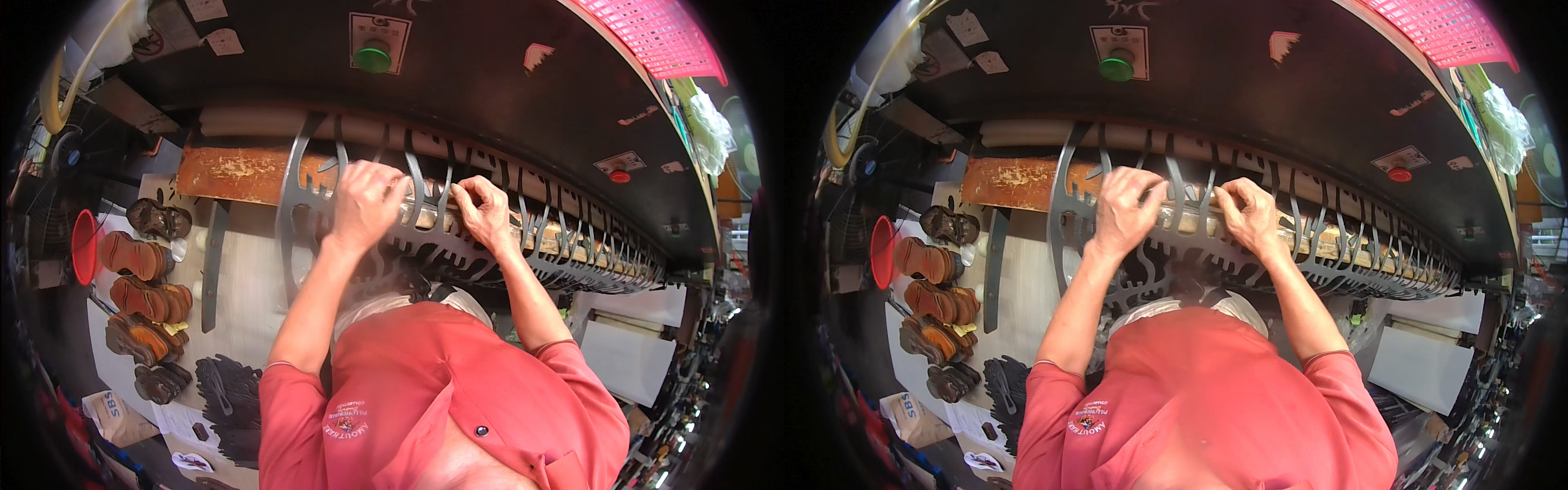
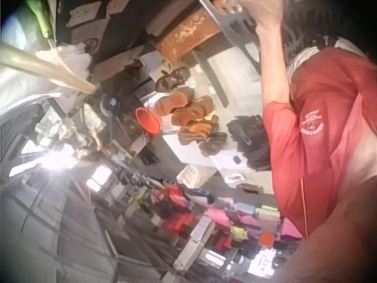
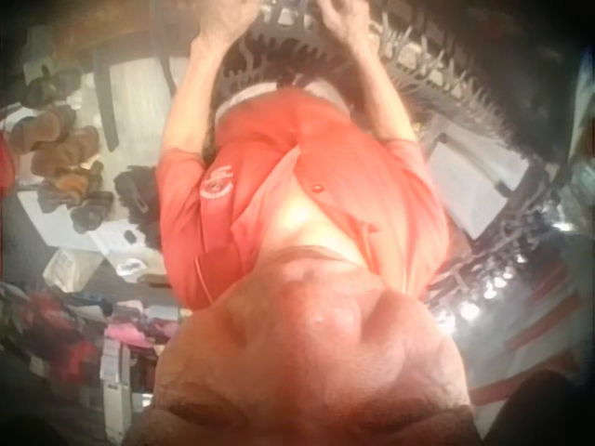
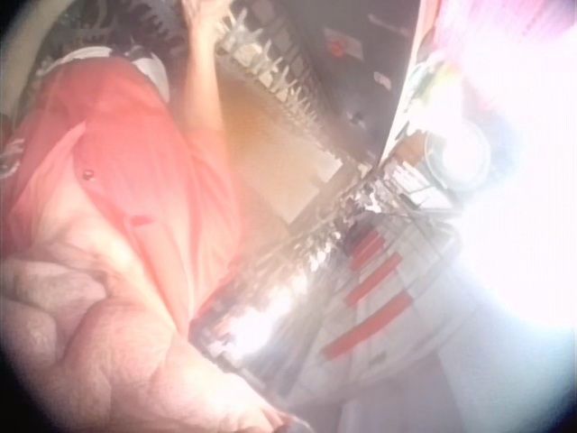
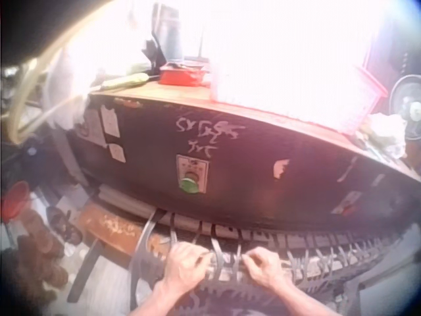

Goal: The person repeatedly rubs the edges and surfaces of small dark metal parts with a sanding block on a workbench. The person flips and repositions each part to sand different sides, then places the finished parts on the bench.

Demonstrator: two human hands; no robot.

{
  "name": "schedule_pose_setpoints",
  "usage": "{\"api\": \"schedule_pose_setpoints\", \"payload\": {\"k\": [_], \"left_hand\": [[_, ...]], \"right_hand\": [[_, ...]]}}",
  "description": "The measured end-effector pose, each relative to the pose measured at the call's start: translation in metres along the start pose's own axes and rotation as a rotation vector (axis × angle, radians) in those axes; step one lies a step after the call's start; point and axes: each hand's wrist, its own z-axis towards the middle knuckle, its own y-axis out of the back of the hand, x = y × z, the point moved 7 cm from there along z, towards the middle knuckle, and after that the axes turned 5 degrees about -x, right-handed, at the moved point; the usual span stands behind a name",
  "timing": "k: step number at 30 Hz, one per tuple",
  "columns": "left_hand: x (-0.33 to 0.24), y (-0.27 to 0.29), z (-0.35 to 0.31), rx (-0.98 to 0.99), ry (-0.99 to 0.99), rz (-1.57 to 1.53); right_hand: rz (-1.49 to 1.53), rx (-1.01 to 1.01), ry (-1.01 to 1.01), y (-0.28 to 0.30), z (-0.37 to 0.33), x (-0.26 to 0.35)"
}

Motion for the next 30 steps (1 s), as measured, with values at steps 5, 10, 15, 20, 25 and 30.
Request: {"api": "schedule_pose_setpoints", "payload": {"k": [5, 10, 15, 20, 25, 30], "left_hand": [[-0.026, -0.031, -0.027, 0.030, 0.108, 0.126], [-0.022, -0.039, -0.035, 0.034, 0.130, 0.168], [-0.026, -0.041, -0.034, 0.053, 0.129, 0.184], [-0.034, -0.037, -0.043, 0.050, 0.145, 0.168], [-0.054, -0.011, -0.077, 0.092, 0.179, 0.122], [-0.079, 0.030, -0.113, 0.346, 0.273, 0.065]], "right_hand": [[-0.076, -0.003, 0.223, -0.014, -0.001, 0.002], [-0.087, 0.027, 0.189, -0.013, 0.000, 0.004], [-0.060, -0.004, 0.214, -0.008, -0.004, 0.005], [-0.028, 0.035, 0.152, -0.005, -0.017, 0.000], [-0.026, 0.119, 0.052, -0.003, -0.060, 0.015], [-0.029, -0.014, 0.255, 0.026, -0.071, 0.067]]}}
